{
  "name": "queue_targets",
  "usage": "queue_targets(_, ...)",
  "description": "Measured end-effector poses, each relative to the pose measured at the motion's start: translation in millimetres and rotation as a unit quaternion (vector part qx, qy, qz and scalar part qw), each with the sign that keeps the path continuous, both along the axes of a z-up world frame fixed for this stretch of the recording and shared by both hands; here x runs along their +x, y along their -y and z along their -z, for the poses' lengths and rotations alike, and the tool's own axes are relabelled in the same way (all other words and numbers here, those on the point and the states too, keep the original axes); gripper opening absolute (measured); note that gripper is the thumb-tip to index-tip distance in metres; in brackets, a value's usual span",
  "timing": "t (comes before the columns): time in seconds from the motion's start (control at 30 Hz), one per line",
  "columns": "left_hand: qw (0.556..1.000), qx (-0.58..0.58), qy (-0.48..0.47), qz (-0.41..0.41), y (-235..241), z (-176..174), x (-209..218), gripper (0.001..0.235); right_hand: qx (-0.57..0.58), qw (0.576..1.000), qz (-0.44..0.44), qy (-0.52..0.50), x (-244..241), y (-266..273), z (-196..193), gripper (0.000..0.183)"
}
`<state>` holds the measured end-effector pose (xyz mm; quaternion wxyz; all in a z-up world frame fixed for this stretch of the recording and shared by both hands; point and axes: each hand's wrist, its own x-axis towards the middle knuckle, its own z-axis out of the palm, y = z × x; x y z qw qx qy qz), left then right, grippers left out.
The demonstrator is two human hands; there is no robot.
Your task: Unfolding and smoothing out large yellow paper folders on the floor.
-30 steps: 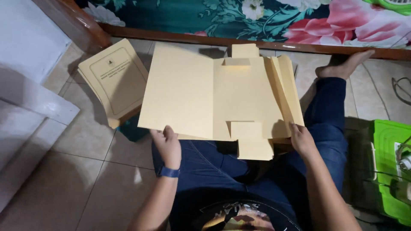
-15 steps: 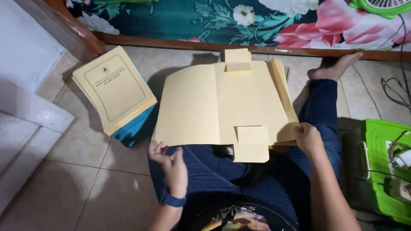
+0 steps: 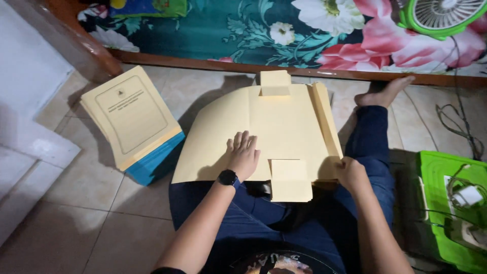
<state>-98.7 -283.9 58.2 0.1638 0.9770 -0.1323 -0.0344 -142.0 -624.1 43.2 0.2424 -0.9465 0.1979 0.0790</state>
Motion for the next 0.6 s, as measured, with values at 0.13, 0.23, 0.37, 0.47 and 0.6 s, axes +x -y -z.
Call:
queue_targets(0.13,0.992,0.089,-0.087,0.034,-1,-20,-4,0.058,-0.098,0.994,-0.018,0.038,-13,-15,-9,0.052)
queue_targets(0.23,0.991,0.096,-0.082,0.032,0,-21,-8,0.059,-0.258,0.954,-0.069,0.137,-6,-8,22,0.057)
queue_targets(0.37,0.988,0.122,-0.09,0.021,3,-39,-15,0.059,-0.361,0.908,-0.104,0.186,-5,-19,28,0.049)
queue_targets(0.47,0.99,0.103,-0.092,0.006,3,-36,-17,0.059,-0.351,0.917,-0.106,0.157,-11,-26,25,0.056)
queue_targets(0.6,0.991,0.103,-0.088,0.005,1,-34,-16,0.059,-0.319,0.937,-0.123,0.077,-2,-31,28,0.061)
